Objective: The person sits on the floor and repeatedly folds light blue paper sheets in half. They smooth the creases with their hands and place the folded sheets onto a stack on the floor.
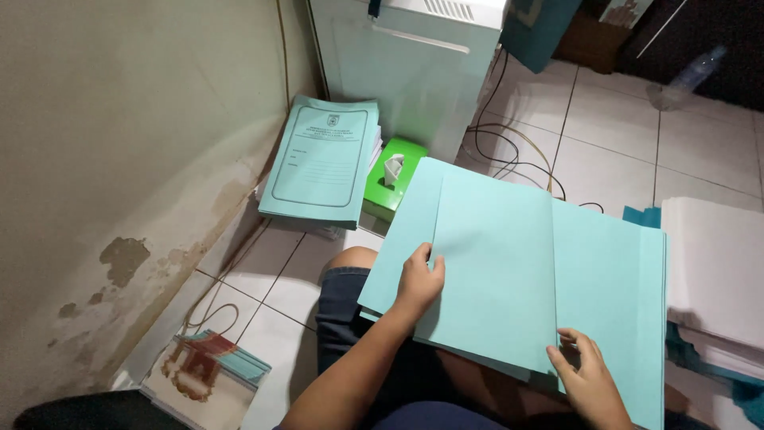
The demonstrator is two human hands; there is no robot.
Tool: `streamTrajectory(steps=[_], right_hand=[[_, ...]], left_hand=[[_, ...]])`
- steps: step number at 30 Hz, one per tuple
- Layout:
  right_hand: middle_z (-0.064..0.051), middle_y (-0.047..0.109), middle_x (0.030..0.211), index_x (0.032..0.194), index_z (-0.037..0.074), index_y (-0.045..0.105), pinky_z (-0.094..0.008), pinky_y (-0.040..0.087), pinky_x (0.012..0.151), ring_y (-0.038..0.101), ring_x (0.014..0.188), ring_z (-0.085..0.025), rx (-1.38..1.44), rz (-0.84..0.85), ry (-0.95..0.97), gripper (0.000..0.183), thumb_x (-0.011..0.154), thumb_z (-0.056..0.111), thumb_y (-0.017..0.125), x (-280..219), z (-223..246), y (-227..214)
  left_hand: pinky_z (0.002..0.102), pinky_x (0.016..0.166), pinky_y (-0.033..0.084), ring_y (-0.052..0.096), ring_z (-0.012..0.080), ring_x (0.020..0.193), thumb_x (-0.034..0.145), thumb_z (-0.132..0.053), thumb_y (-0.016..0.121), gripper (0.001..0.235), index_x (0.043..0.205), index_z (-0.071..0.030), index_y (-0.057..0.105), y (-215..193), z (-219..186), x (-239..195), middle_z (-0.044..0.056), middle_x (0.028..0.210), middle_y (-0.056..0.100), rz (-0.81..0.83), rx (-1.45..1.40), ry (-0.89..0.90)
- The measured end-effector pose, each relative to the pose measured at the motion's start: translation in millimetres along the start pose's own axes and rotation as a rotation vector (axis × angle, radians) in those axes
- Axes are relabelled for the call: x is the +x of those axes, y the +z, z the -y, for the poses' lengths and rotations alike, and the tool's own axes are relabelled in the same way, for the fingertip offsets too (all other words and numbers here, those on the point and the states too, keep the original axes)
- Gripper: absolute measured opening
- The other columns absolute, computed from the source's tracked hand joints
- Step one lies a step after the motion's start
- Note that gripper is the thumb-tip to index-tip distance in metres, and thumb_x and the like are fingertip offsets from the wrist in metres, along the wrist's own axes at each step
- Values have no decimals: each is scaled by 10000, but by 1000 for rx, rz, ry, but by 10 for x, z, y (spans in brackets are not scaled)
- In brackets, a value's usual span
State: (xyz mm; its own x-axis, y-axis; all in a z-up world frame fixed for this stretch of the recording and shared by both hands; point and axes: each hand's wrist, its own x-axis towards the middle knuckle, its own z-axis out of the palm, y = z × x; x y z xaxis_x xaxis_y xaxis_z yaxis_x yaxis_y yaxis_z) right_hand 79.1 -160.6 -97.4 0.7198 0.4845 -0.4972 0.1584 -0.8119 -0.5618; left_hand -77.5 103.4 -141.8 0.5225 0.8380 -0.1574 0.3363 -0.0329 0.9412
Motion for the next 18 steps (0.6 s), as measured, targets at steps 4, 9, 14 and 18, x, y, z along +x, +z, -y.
streamTrajectory(steps=[4,9,14,18], right_hand=[[10,524,1529,1503,181,458,-366,415,1112,526,1384,-147,175,20,37,586,955,360,565,-218,240,-15],[-92,492,1325,1500,128,456,-391,400,737,453,902,-223,636,9,81,534,981,173,572,-61,185,24],[-88,616,1117,1556,180,427,-340,461,814,622,838,-169,290,-100,-5,635,955,118,623,27,133,133],[-58,635,1062,1523,180,473,-317,473,798,589,702,-161,186,-155,-69,596,949,96,611,40,55,167]], left_hand=[[424,873,505,546,319,1286,1004,-272,442,427,1405,-128,476,-11,-113,-162,207,1341,620,31,10,-119],[434,991,494,378,316,1523,1016,-236,396,567,1569,-128,327,32,10,-85,275,1509,495,89,38,-100],[441,1082,482,465,300,1459,1016,-237,434,577,1572,-115,338,-26,7,-68,192,1529,505,106,155,-110],[462,1003,515,560,325,1361,1024,-248,492,531,1532,-119,405,-38,170,-4,228,1370,626,107,270,-72]])
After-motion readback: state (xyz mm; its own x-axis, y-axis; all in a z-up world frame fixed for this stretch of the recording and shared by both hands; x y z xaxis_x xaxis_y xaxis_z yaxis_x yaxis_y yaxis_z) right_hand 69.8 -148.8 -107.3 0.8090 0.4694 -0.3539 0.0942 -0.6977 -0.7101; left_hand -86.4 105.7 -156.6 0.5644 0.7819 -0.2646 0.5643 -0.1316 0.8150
